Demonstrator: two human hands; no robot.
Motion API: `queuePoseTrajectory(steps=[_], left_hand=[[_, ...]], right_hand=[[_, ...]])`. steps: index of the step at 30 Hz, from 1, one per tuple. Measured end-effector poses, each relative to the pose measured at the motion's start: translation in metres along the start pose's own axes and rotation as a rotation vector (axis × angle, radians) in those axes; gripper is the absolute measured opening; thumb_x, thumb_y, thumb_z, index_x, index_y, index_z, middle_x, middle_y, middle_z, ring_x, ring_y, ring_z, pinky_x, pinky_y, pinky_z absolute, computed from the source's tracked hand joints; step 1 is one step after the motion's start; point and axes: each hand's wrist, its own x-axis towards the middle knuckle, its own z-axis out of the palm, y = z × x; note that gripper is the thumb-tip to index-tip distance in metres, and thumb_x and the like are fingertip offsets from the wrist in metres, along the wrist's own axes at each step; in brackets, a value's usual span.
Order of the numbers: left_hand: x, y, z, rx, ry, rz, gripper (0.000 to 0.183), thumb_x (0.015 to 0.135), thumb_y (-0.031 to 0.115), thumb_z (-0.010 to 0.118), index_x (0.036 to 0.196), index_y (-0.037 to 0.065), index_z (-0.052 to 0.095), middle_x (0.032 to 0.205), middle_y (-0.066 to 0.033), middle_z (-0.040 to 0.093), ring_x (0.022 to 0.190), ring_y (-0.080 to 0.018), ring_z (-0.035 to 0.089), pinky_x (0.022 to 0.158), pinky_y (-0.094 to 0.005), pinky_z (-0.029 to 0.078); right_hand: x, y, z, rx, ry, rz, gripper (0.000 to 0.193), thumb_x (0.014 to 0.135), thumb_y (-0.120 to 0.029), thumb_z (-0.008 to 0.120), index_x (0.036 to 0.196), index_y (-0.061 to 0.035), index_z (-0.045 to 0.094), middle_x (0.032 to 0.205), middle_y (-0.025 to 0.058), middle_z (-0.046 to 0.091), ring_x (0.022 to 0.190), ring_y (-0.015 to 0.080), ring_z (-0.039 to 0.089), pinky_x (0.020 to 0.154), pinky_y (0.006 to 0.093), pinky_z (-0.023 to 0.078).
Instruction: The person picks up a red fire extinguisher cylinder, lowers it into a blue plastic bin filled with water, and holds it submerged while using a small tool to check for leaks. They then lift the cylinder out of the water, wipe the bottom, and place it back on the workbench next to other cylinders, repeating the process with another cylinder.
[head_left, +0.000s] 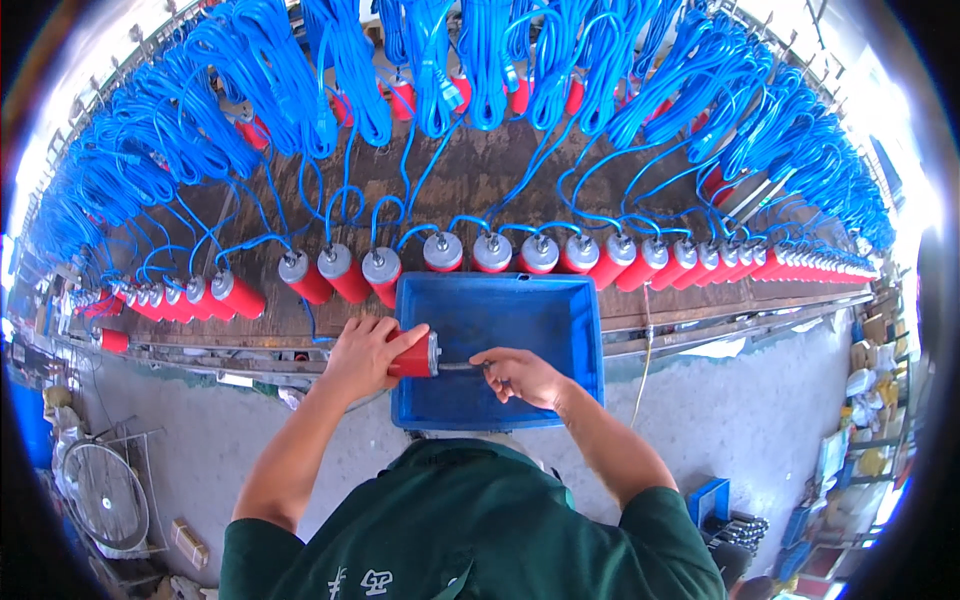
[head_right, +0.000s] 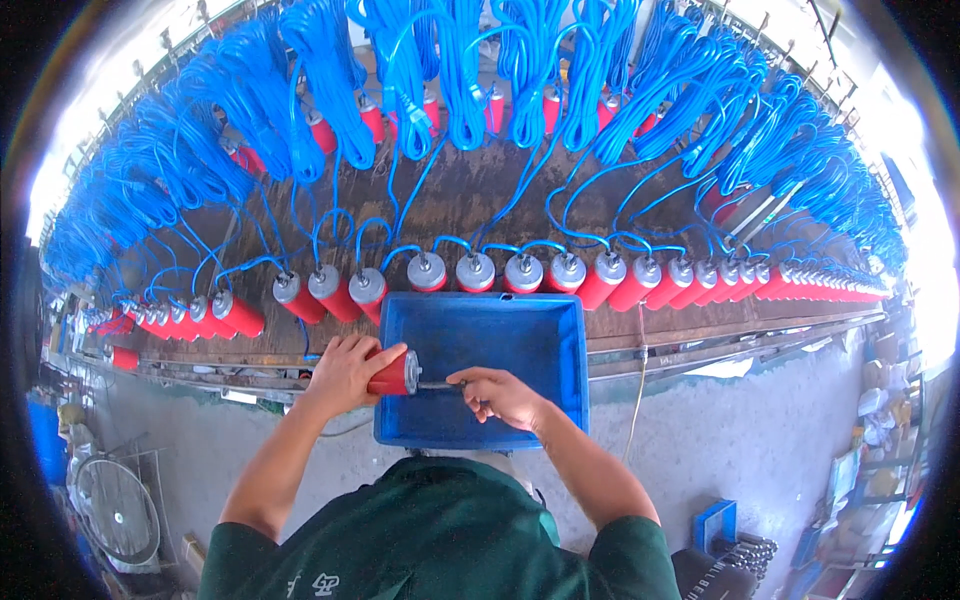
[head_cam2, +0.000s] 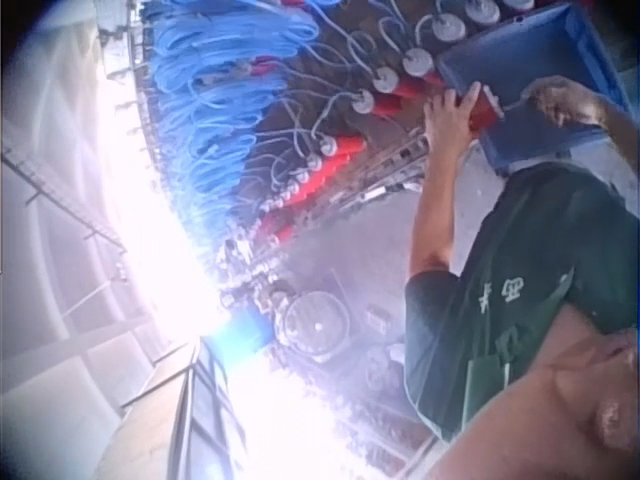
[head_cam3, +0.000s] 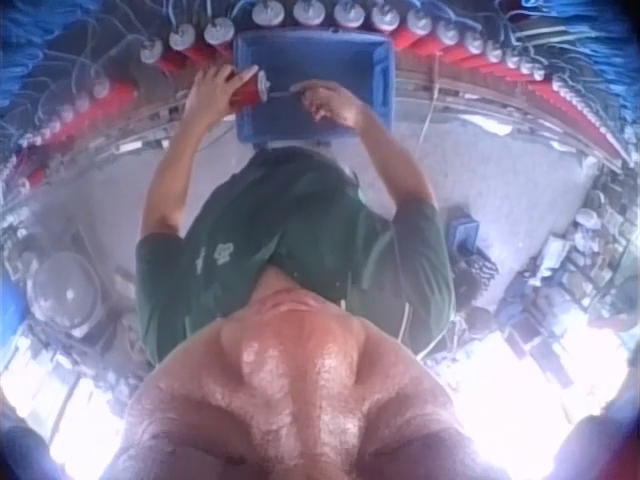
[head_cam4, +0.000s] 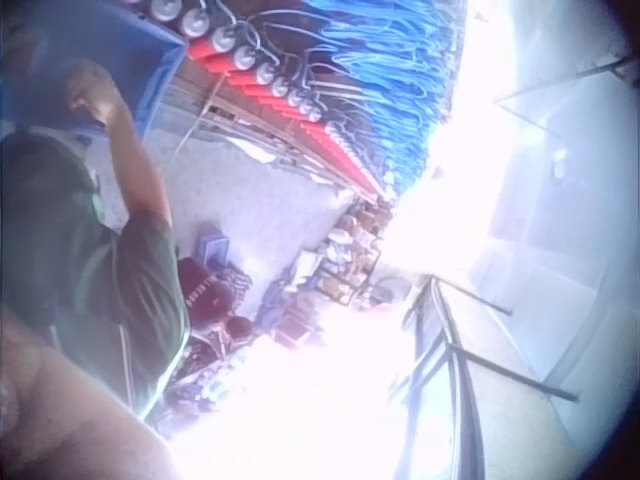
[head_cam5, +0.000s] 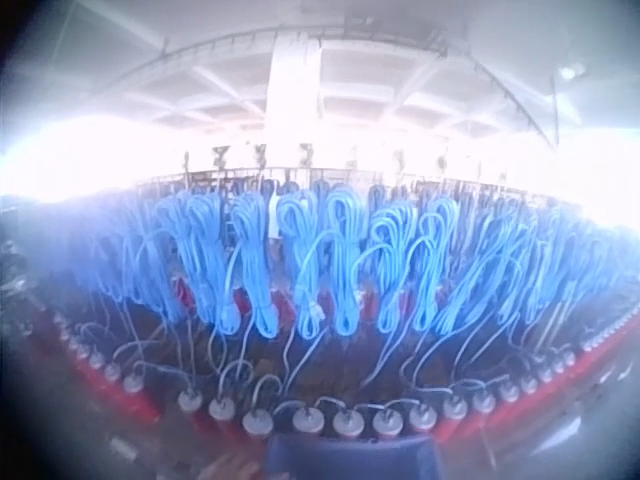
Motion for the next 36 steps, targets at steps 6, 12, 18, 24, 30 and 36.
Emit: queuePoseTrajectory(steps=[6, 12, 18, 24, 30, 36], left_hand=[[0.0, 0.001, 0.006, -0.025, 0.093, 0.026, 0.108, 0.067, 0.032, 0.095, 0.162, 0.036, 0.043, 0.122, -0.0053, 0.06, 0.12, -0.0308, 0.058, 0.104, -0.0483, 0.046], [0.0, 0.004, 0.004, 0.034, 0.019, 0.015, 0.108, 0.072, 0.035, 0.094, 0.164, 0.04, 0.037, 0.131, -0.0055, 0.059, 0.125, -0.0299, 0.058, 0.107, -0.0469, 0.044], [0.0, 0.007, 0.005, 0.086, 0.067, 0.038, 0.107, 0.066, 0.033, 0.096, 0.16, 0.041, 0.044, 0.129, -0.0047, 0.06, 0.123, -0.0294, 0.059, 0.107, -0.048, 0.046], [0.0, 0.008, 0.006, 0.078, 0.067, 0.033, 0.11, 0.065, 0.031, 0.097, 0.16, 0.042, 0.043, 0.13, -0.0045, 0.06, 0.124, -0.0288, 0.059, 0.107, -0.048, 0.045], [0.0, 0.006, 0.007, 0.074, 0.058, 0.043, 0.108, 0.065, 0.031, 0.097, 0.159, 0.041, 0.044, 0.13, -0.0042, 0.06, 0.123, -0.0283, 0.059, 0.103, -0.0474, 0.045], [0.001, 0.007, 0.006, 0.082, 0.07, 0.058, 0.106, 0.066, 0.03, 0.096, 0.157, 0.04, 0.045, 0.129, -0.0039, 0.06, 0.123, -0.028, 0.06, 0.103, -0.0472, 0.046]], right_hand=[[-0.008, -0.025, 0.007, -0.547, -0.02, -0.124, 0.065, 0.099, -0.01, 0.073, 0.159, -0.0142, 0.048, 0.097, 0.007, 0.064, 0.077, 0.0146, 0.059, 0.069, 0.0299, 0.054], [0.017, -0.018, 0.025, -1.723, 0.13, -0.092, 0.042, 0.095, -0.015, 0.073, 0.136, -0.0078, 0.066, 0.114, 0.0189, 0.072, 0.098, 0.0388, 0.072, 0.087, 0.046, 0.059], [0.026, -0.013, 0.025, -1.321, 0.016, -0.279, 0.037, 0.106, -0.036, 0.063, 0.122, -0.004, 0.072, 0.103, 0.0199, 0.074, 0.111, 0.0402, 0.067, 0.099, 0.0479, 0.053], [0.044, -0.034, 0.024, -1.194, -0.072, -0.058, 0.036, 0.106, -0.035, 0.064, 0.109, -0.0009, 0.073, 0.11, 0.0197, 0.075, 0.109, 0.0403, 0.068, 0.095, 0.0479, 0.052], [0.044, -0.04, 0.041, -1.188, -0.031, -0.035, 0.026, 0.103, -0.027, 0.069, 0.106, -0.0011, 0.073, 0.107, 0.0194, 0.075, 0.105, 0.0387, 0.069, 0.092, 0.047, 0.053], [0.057, -0.047, 0.034, -1.234, -0.179, 0.117, 0.028, 0.101, -0.028, 0.069, 0.109, -0.0014, 0.069, 0.103, 0.0198, 0.075, 0.101, 0.0391, 0.069, 0.09, 0.0477, 0.053]])
